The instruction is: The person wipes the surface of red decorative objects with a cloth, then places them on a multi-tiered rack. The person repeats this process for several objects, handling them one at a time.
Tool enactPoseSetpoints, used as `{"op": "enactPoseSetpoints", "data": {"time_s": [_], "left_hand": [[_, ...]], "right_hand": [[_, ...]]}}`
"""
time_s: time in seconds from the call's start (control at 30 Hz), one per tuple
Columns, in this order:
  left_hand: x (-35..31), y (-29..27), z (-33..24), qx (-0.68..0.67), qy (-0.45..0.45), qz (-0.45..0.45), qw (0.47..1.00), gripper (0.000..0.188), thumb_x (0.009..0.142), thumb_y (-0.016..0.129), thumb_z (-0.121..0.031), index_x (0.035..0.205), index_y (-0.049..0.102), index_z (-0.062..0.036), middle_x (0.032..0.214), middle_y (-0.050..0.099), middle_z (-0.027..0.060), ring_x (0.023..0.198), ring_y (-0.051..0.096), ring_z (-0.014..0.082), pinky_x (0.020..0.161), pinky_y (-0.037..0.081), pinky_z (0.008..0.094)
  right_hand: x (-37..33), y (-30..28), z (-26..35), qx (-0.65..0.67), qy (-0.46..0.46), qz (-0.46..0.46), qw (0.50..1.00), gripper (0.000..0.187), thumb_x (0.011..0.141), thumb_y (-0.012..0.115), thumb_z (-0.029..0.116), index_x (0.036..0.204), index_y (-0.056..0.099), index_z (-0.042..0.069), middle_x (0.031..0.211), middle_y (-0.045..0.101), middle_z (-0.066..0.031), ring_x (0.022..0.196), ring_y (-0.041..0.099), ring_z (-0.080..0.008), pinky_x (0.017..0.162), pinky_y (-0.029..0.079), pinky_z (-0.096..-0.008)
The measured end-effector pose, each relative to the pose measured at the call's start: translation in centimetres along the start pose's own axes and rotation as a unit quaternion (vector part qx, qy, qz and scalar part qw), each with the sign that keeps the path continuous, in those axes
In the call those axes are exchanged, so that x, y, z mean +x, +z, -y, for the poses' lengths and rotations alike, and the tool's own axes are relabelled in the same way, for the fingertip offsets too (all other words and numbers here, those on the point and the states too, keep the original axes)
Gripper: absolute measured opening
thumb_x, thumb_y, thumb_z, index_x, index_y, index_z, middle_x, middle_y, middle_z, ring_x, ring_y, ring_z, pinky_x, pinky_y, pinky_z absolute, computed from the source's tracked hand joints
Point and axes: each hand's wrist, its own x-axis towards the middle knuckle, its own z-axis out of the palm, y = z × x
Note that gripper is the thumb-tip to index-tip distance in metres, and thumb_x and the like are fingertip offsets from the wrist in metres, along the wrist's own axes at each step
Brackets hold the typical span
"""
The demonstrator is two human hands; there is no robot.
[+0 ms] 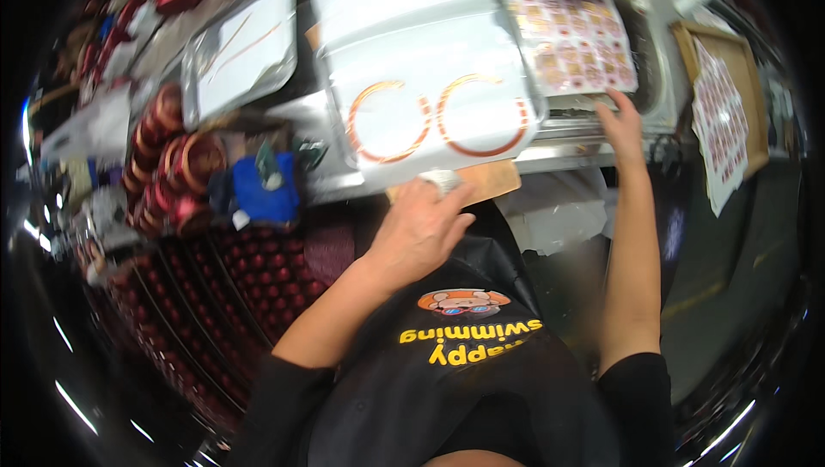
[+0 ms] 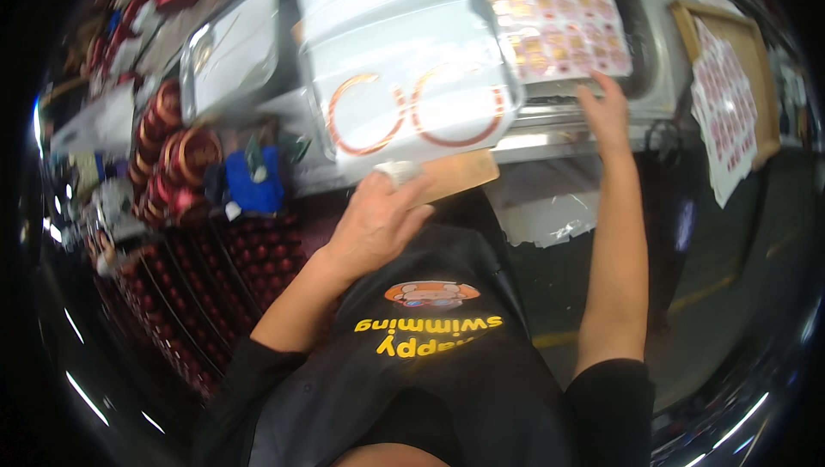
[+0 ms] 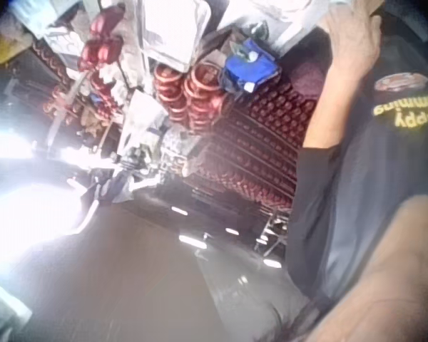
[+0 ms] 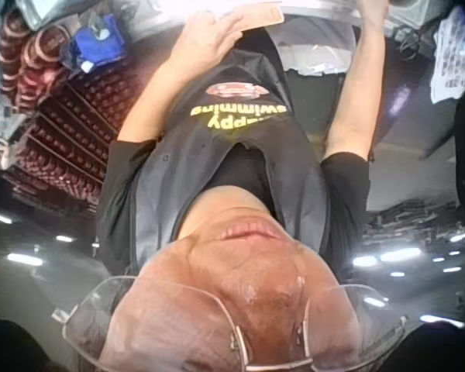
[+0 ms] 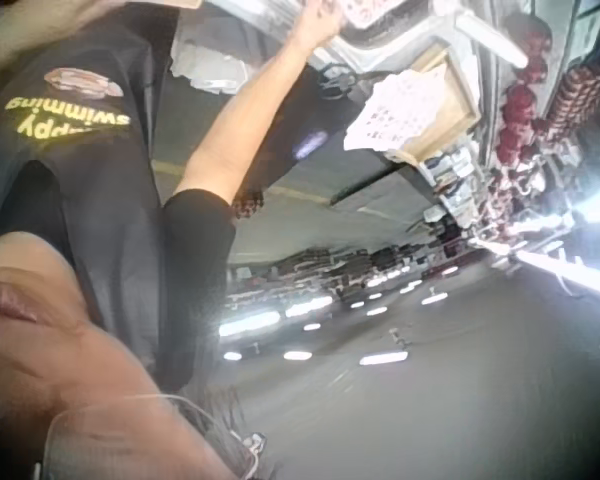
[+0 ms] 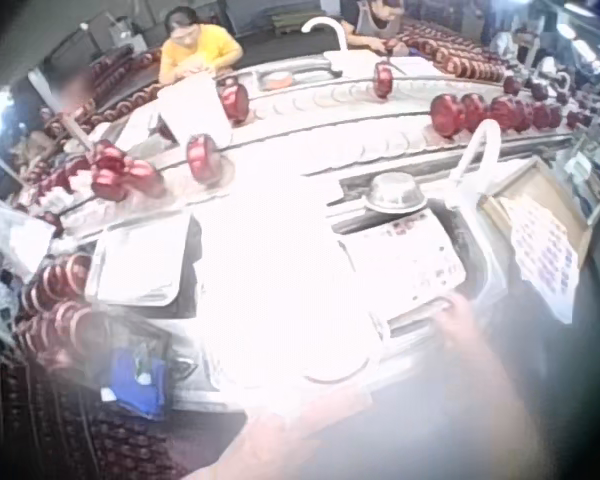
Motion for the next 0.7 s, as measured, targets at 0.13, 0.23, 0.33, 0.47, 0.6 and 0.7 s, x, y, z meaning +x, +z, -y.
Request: {"op": "enactPoseSetpoints", "data": {"time_s": [0.13, 0.23, 0.33, 0.47, 0.6, 0.7], "left_hand": [[-7.1, 2.1, 1.7, -0.047, 0.01, -0.059, 0.997, 0.015, 0.082, 0.069, -0.019, 0.091, 0.065, -0.0077, 0.081, 0.057, 0.0118, 0.082, 0.056, 0.031, 0.073, 0.044, 0.0417], [-14.5, 4.0, 3.2, -0.04, -0.057, -0.073, 0.995, 0.014, 0.083, 0.067, -0.021, 0.079, 0.063, -0.008, 0.079, 0.057, 0.0109, 0.08, 0.057, 0.0295, 0.071, 0.045, 0.0415], [-21.7, 7.1, 6.1, -0.032, -0.133, -0.119, 0.983, 0.016, 0.084, 0.065, -0.021, 0.076, 0.062, -0.0075, 0.079, 0.058, 0.0111, 0.08, 0.058, 0.03, 0.072, 0.046, 0.0422], [-33.3, 12.2, 5.9, -0.038, -0.334, -0.143, 0.931, 0.016, 0.087, 0.059, -0.021, 0.08, 0.063, -0.0066, 0.081, 0.061, 0.0127, 0.086, 0.059, 0.0326, 0.078, 0.047, 0.0449], [-45.2, 21.7, 2.9, -0.098, -0.573, -0.181, 0.793, 0.022, 0.09, 0.053, -0.024, 0.086, 0.067, -0.007, 0.091, 0.067, 0.012, 0.096, 0.062, 0.0335, 0.083, 0.049, 0.0464], [-52.4, 30.8, -2.2, -0.229, -0.731, -0.141, 0.627, 0.031, 0.091, 0.048, -0.029, 0.092, 0.07, -0.0082, 0.1, 0.068, 0.0149, 0.103, 0.061, 0.0358, 0.087, 0.049, 0.0468]], "right_hand": [[-2.5, -0.1, -1.6, 0.03, -0.053, 0.04, 0.997, 0.041, 0.092, 0.063, 0.017, 0.128, 0.056, -0.002, 0.123, 0.06, -0.0102, 0.11, 0.056, -0.0187, 0.096, 0.043, -0.031], [-4.1, -0.3, -1.8, 0.206, 0.057, 0.085, 0.973, 0.041, 0.094, 0.062, 0.019, 0.13, 0.055, 0.0, 0.128, 0.058, -0.01, 0.114, 0.054, -0.017, 0.099, 0.041, -0.0309], [-5.4, -0.5, -1.6, 0.098, 0.053, 0.128, 0.986, 0.044, 0.096, 0.06, 0.022, 0.133, 0.05, 0.0, 0.133, 0.054, -0.0127, 0.125, 0.049, -0.021, 0.106, 0.037, -0.0407], [-4.3, -3.6, -2.7, 0.333, 0.141, 0.251, 0.898, 0.047, 0.099, 0.052, 0.026, 0.138, 0.044, 0.001, 0.139, 0.048, -0.02, 0.133, 0.044, -0.0308, 0.11, 0.034, -0.0457], [-0.6, -4.6, -8.9, -0.068, 0.123, 0.218, 0.966, 0.028, 0.093, 0.058, 0.029, 0.107, 0.064, 0.005, 0.103, 0.067, -0.0134, 0.093, 0.065, -0.0194, 0.077, 0.052, -0.0355], [-0.1, -4.5, -13.9, -0.512, -0.27, 0.183, 0.795, 0.033, 0.085, 0.06, 0.025, 0.104, 0.065, -0.001, 0.086, 0.067, -0.0137, 0.066, 0.063, -0.0276, 0.064, 0.053, -0.0418]]}}
